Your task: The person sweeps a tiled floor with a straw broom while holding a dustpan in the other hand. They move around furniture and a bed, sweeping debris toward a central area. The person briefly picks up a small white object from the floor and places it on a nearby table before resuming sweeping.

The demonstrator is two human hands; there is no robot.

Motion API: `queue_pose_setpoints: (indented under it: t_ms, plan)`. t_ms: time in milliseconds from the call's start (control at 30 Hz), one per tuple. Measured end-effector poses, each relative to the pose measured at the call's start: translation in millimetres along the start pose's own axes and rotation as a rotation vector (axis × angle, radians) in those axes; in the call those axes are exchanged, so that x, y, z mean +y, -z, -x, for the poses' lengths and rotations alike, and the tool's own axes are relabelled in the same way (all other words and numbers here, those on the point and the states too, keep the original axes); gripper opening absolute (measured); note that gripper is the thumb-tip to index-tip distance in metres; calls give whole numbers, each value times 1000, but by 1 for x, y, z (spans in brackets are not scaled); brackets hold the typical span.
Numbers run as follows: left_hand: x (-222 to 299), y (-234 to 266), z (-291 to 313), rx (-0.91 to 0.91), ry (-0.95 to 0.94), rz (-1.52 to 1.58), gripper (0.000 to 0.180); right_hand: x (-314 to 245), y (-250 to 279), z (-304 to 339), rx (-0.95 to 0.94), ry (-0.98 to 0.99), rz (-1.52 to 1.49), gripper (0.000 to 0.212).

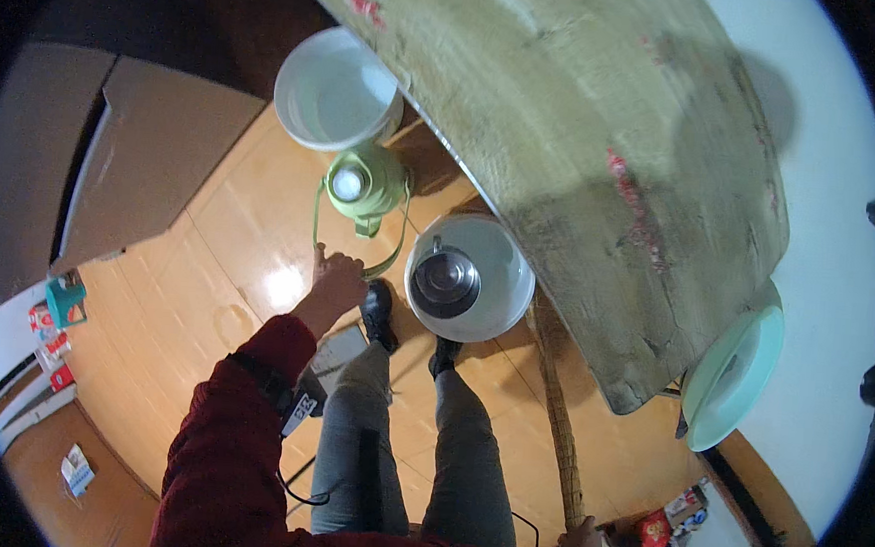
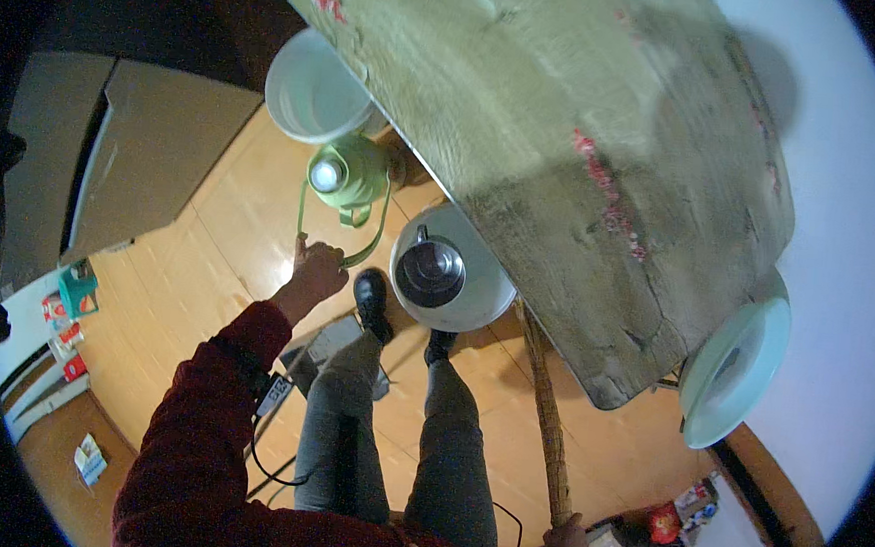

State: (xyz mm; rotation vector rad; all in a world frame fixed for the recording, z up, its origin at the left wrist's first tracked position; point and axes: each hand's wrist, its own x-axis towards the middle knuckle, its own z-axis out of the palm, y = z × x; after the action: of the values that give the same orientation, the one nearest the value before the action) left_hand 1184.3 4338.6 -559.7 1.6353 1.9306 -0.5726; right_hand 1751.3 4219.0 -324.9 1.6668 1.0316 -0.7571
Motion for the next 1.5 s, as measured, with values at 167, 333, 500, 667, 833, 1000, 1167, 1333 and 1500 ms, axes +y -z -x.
queue_pose_setpoints:
  t_ms: [167, 333, 500, 667, 833, 1000, 1167, 1333, 1500]
  plan:
    - [-30, 80, -8, 176, 34, 249, 26, -2, -13, 12, 63, 106, -17, 47]
    - [-57, 134, 2, 51, 64, 192, 37, 6, -29, 14, 218, 177, -63, 41]
    - [-58, 189, 86, -40, 166, 302, 40, 12, -43, 15, 264, 205, -124, 36]
    - [-52, 283, 162, 148, -67, 223, 40, 17, -40, 16, 250, 296, -189, 37]
    - [-15, 417, 254, 254, 99, 36, 38, 32, -34, 10, 249, 326, -188, 41]
    - [6, 518, 299, 573, -240, 458, 21, 47, -39, -4, 344, 355, -263, 44]
    - [35, 620, 270, 622, -803, 290, 20, 42, -47, 1, 369, 262, -265, 40]
    - [130, 698, 209, 696, -710, 92, 22, 23, -46, 33, 350, 159, -326, 33]
    - [204, 732, 114, 574, -602, 117, 23, 10, -60, 81, 445, 33, -497, 21]
